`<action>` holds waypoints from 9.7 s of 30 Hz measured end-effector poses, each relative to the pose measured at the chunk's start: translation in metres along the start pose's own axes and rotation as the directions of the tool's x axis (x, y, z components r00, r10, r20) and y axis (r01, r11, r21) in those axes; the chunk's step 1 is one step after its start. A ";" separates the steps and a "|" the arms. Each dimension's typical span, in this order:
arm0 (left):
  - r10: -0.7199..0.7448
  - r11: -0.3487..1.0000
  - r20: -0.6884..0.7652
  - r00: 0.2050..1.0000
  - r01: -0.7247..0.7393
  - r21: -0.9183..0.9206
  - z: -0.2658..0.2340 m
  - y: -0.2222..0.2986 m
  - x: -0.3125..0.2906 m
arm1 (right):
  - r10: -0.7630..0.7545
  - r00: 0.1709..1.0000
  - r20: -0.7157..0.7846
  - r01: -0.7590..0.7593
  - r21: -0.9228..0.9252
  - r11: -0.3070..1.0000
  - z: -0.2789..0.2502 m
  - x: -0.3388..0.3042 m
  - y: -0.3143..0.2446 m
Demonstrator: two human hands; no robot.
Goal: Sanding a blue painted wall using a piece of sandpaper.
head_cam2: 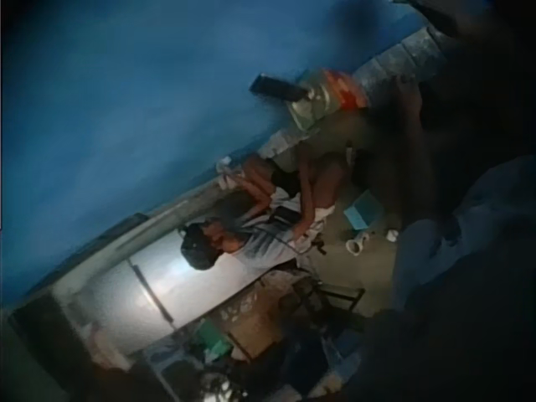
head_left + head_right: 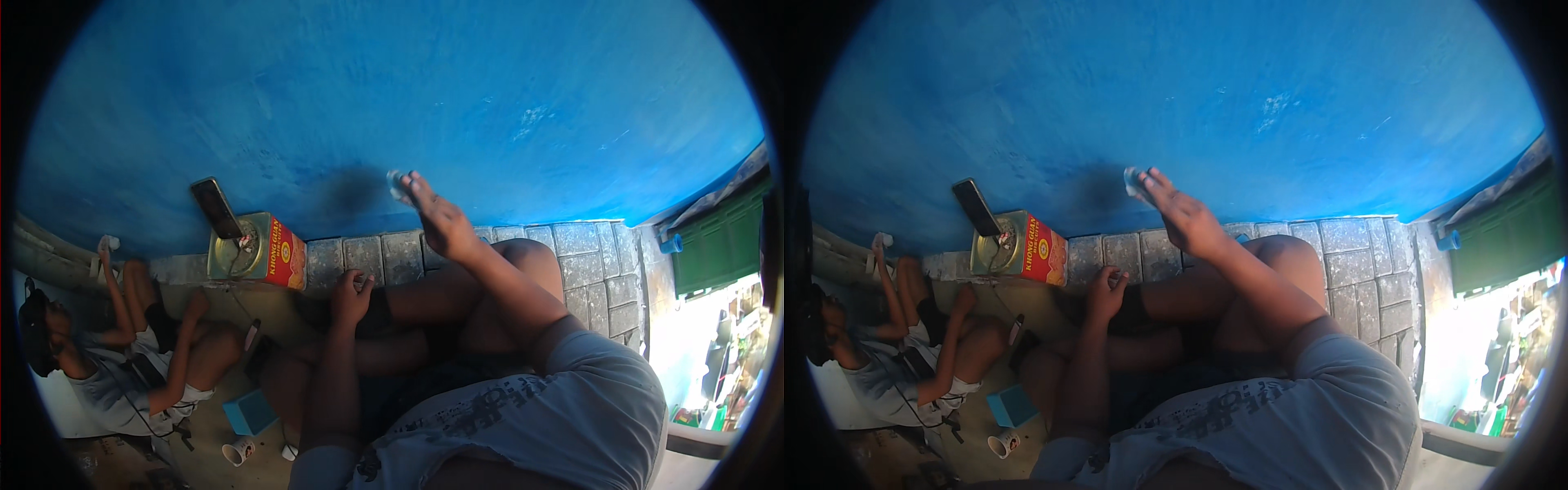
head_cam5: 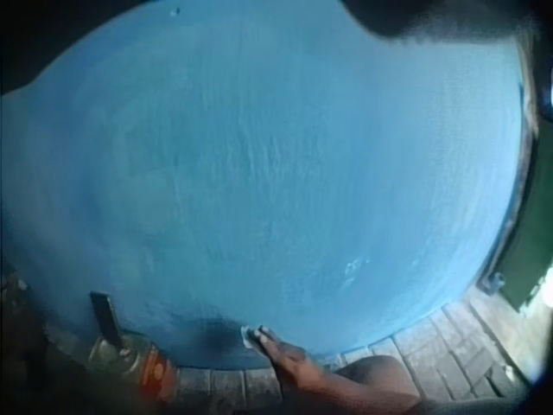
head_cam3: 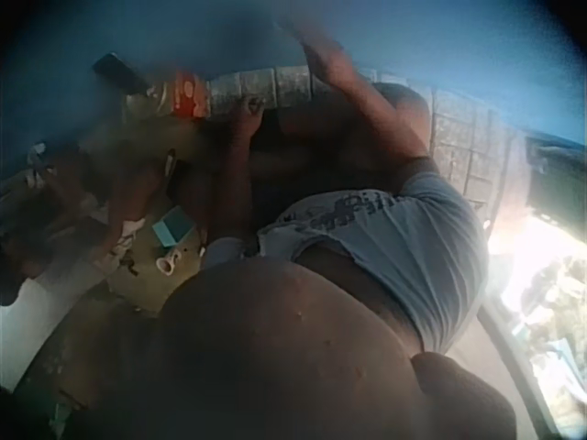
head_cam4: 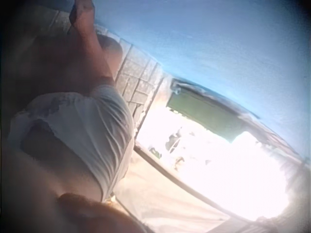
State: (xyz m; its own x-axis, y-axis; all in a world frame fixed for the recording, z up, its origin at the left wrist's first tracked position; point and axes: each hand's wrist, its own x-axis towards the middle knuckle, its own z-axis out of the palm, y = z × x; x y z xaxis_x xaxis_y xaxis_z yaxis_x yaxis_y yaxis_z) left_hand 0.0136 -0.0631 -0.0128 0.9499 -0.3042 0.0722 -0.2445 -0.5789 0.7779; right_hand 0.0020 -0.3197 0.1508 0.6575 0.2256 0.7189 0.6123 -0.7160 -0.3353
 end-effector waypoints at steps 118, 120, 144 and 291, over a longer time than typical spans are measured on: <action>-0.143 0.979 0.021 0.989 0.139 0.147 -0.003 0.000 -0.002 | 0.212 0.977 0.024 -0.191 -0.346 0.919 0.026 0.026 0.005; -0.123 0.983 -0.015 0.992 0.124 0.132 -0.006 -0.003 -0.002 | 0.174 0.972 -0.154 -0.221 -0.377 0.900 0.006 0.046 0.002; 0.006 0.991 0.140 0.990 -0.025 0.130 -0.016 0.007 -0.009 | 0.161 0.951 -0.263 -0.277 -0.499 0.821 -0.020 0.047 0.007; 0.503 0.841 -0.573 0.647 -0.214 0.497 -0.185 0.098 0.048 | 0.112 0.901 -0.419 -0.311 -0.443 0.841 -0.061 0.071 0.013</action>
State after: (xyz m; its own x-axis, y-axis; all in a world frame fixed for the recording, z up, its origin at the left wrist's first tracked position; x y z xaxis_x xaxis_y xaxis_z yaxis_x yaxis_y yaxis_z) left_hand 0.0711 0.0056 0.1823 0.6035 -0.0546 0.7955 -0.5055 -0.7977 0.3288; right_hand 0.0294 -0.3533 0.2350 0.4774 -0.1538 0.8651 0.1158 -0.9650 -0.2354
